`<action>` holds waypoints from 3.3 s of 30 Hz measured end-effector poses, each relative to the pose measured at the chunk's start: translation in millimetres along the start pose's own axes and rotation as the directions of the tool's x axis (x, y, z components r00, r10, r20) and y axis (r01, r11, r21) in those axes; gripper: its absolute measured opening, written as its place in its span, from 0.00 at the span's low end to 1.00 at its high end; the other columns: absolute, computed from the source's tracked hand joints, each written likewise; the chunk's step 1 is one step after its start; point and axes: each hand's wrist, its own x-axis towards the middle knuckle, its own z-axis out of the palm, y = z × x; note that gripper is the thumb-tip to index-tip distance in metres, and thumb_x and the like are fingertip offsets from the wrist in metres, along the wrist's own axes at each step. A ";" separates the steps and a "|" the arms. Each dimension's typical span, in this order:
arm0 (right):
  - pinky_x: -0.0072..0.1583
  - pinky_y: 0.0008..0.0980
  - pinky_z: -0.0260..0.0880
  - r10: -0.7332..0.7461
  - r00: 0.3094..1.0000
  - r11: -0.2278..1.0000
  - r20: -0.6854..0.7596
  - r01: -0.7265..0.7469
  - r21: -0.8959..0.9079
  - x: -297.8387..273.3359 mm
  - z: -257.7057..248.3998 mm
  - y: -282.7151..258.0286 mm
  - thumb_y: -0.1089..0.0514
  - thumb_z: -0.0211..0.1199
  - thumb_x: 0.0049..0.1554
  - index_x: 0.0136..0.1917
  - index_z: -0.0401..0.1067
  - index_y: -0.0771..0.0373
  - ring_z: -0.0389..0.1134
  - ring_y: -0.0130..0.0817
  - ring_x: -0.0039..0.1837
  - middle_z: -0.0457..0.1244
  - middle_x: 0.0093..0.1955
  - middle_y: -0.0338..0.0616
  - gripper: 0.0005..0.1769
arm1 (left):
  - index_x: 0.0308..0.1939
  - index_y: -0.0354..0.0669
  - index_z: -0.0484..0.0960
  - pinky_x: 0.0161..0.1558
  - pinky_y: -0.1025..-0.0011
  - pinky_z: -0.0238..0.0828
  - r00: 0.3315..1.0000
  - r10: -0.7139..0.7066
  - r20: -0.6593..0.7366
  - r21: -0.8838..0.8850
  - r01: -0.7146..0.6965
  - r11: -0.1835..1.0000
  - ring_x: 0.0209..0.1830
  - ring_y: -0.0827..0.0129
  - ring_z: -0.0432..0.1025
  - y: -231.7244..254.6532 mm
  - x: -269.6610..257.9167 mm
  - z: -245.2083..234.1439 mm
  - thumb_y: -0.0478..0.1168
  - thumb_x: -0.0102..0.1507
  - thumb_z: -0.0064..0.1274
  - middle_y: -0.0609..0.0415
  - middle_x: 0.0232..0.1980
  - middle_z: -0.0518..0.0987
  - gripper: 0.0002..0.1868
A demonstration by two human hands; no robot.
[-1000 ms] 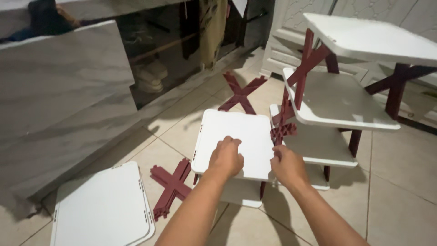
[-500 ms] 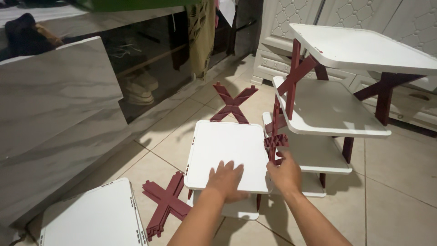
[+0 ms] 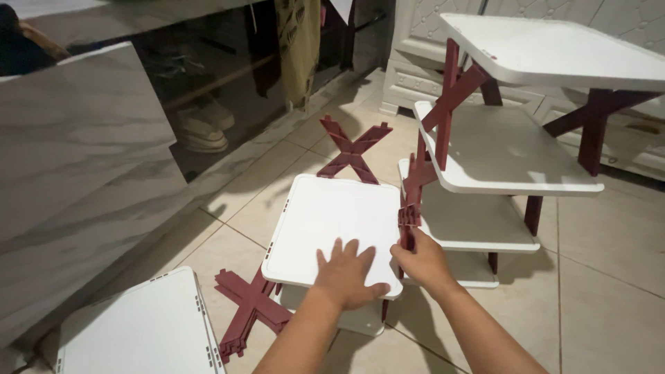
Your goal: The person assembles a small white folding table with maroon legs. They place the tabletop on the floor, unfold the legs, and attach them to the tabletop. The person repeats this process for multiple tables, stacking the completed units.
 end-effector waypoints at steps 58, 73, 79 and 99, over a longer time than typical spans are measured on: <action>0.53 0.36 0.75 -0.435 0.843 0.892 0.318 0.451 0.025 -57.4 121.1 -152.9 0.47 0.71 0.51 0.63 0.73 0.59 0.75 0.37 0.52 0.71 0.57 0.46 0.30 | 0.35 0.30 0.79 0.28 0.74 0.73 0.904 -0.393 -0.166 -0.976 -0.093 0.197 0.27 0.71 0.76 -181.5 -69.6 -65.1 0.32 0.59 0.44 0.50 0.30 0.81 0.09; 0.59 0.46 0.70 -0.200 0.800 0.850 0.565 0.428 -0.306 -97.3 171.5 -172.5 0.50 0.68 0.55 0.56 0.76 0.60 0.72 0.50 0.56 0.70 0.52 0.52 0.19 | 0.55 0.35 0.79 0.42 0.67 0.80 0.877 -0.460 -0.141 -0.696 0.242 0.676 0.39 0.63 0.82 -241.5 -106.0 -27.7 0.40 0.47 0.69 0.48 0.42 0.84 0.32; 0.58 0.49 0.70 -0.310 0.814 0.835 0.492 0.480 -0.268 -111.5 197.6 -148.3 0.53 0.66 0.57 0.57 0.73 0.61 0.70 0.55 0.55 0.69 0.52 0.57 0.17 | 0.52 0.42 0.86 0.53 0.67 0.76 0.900 -0.377 -0.220 -0.521 0.219 0.825 0.46 0.61 0.82 -261.2 -108.6 -10.0 0.44 0.49 0.66 0.47 0.46 0.87 0.28; 0.58 0.52 0.71 -0.115 0.820 0.819 0.560 0.398 -0.414 -94.2 222.1 -86.3 0.56 0.63 0.58 0.61 0.65 0.65 0.71 0.60 0.56 0.69 0.51 0.62 0.20 | 0.50 0.46 0.86 0.56 0.62 0.74 0.850 -0.525 0.042 -0.299 0.512 0.805 0.53 0.57 0.78 -227.3 -85.6 31.9 0.50 0.56 0.64 0.47 0.52 0.83 0.21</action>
